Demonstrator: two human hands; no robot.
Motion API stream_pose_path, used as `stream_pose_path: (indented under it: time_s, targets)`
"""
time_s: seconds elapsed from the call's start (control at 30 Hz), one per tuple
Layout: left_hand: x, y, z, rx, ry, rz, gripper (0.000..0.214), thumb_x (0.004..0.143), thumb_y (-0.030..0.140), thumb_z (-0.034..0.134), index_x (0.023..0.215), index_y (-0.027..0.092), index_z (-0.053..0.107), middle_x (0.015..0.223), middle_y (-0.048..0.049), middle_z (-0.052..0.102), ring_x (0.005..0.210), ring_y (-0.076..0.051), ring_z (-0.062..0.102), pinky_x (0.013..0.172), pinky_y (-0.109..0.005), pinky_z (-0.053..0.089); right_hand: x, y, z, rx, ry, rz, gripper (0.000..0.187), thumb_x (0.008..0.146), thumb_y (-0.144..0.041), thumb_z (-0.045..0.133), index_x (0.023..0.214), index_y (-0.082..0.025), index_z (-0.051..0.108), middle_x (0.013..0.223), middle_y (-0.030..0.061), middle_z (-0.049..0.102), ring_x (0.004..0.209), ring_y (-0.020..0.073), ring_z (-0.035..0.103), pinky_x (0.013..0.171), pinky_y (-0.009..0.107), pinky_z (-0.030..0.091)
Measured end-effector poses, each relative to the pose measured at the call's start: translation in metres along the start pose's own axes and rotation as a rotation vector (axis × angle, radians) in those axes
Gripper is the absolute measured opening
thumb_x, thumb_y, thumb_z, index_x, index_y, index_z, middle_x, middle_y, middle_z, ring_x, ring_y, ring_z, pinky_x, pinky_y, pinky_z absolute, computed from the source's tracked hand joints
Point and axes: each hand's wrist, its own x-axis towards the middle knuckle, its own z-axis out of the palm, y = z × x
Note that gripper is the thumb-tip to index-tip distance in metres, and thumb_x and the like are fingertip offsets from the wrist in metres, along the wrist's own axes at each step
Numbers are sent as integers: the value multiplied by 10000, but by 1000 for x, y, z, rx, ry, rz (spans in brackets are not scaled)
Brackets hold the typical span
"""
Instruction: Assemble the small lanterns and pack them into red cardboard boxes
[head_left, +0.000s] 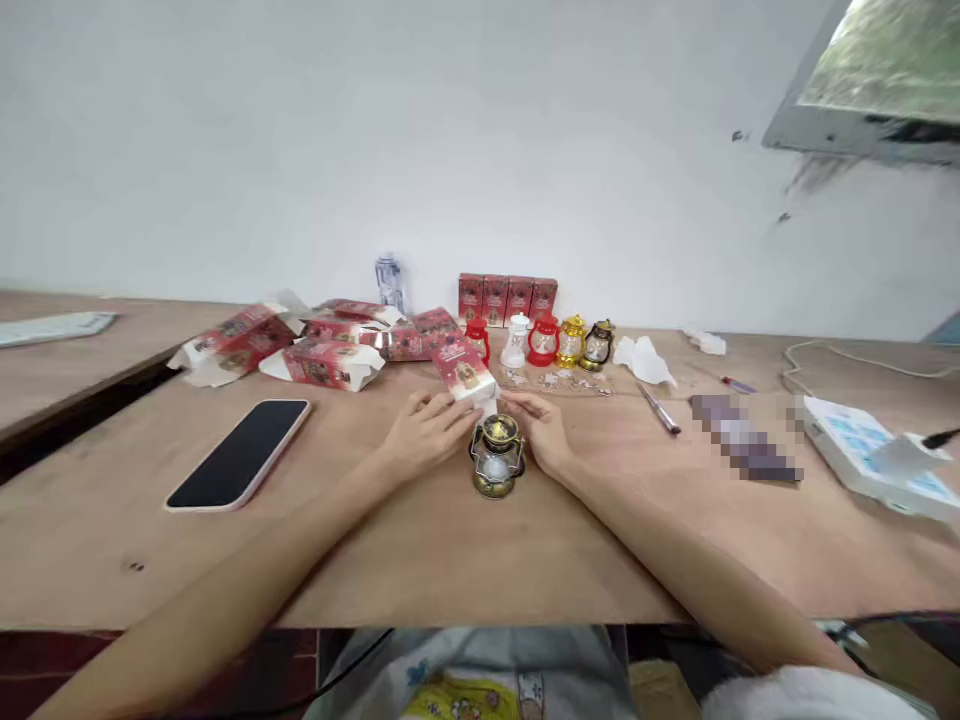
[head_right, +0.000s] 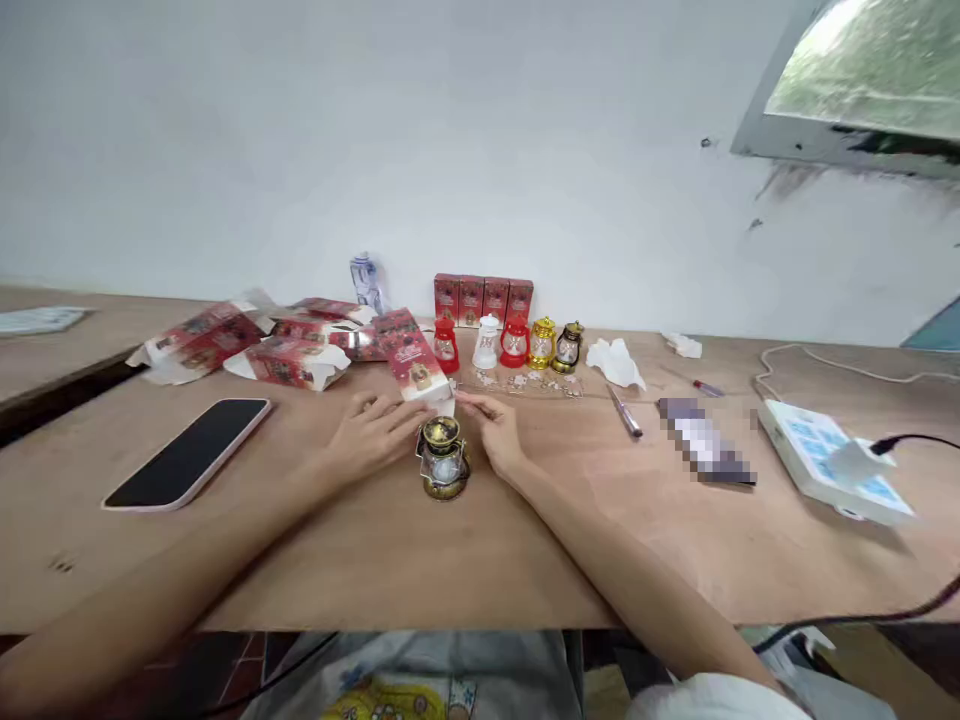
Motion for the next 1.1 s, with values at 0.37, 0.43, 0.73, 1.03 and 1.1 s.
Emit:
stream_pose_path:
  time_s: [0.37,0.43,0.73,1.03,1.1]
  targets:
    - [0,-1,-7,-79,-85,-27,423,870,348,530,1281,254,504,1303,-61,571,1192,-256,485,996,-412,227,-5,-6,0,-29,-240,-43,125,682,-320,723,788,-259,748,995,25,728,986,218,662,923,389,497]
    - [3,0,-7,-112,-137,-41,510,844,426,536,1302,207,480,1339,-108,531,1231,-292,450,1021,-453,203,-6,-7,0,-87,-263,-67,117,709,-321,702,796,-258,748,977,33,730,955,214,670,894,382,508]
    - [0,-11,5,-141,-215,-18,442,793,378,589,1180,170,548,1084,-124,644,961,-267,567,831,-401,370,-10,-6,3,-141,-345,-91,266,754,-335,673,1001,-236,671,1227,58,614,1096,204,593,969,364,442]
    - [-7,-19,14,-141,-51,-201,385,800,397,582,1105,163,579,1034,-121,641,910,-254,562,782,-385,379,-5,-9,9,-139,-312,30,352,712,-382,682,1013,-223,592,937,23,665,895,174,627,842,328,481]
    - [-8,-18,14,-142,-48,-199,384,794,393,587,1101,163,576,1040,-120,640,908,-254,560,782,-388,376,-1,-5,13,-116,-297,44,379,690,-377,701,1017,-230,578,939,16,663,898,170,625,835,316,480]
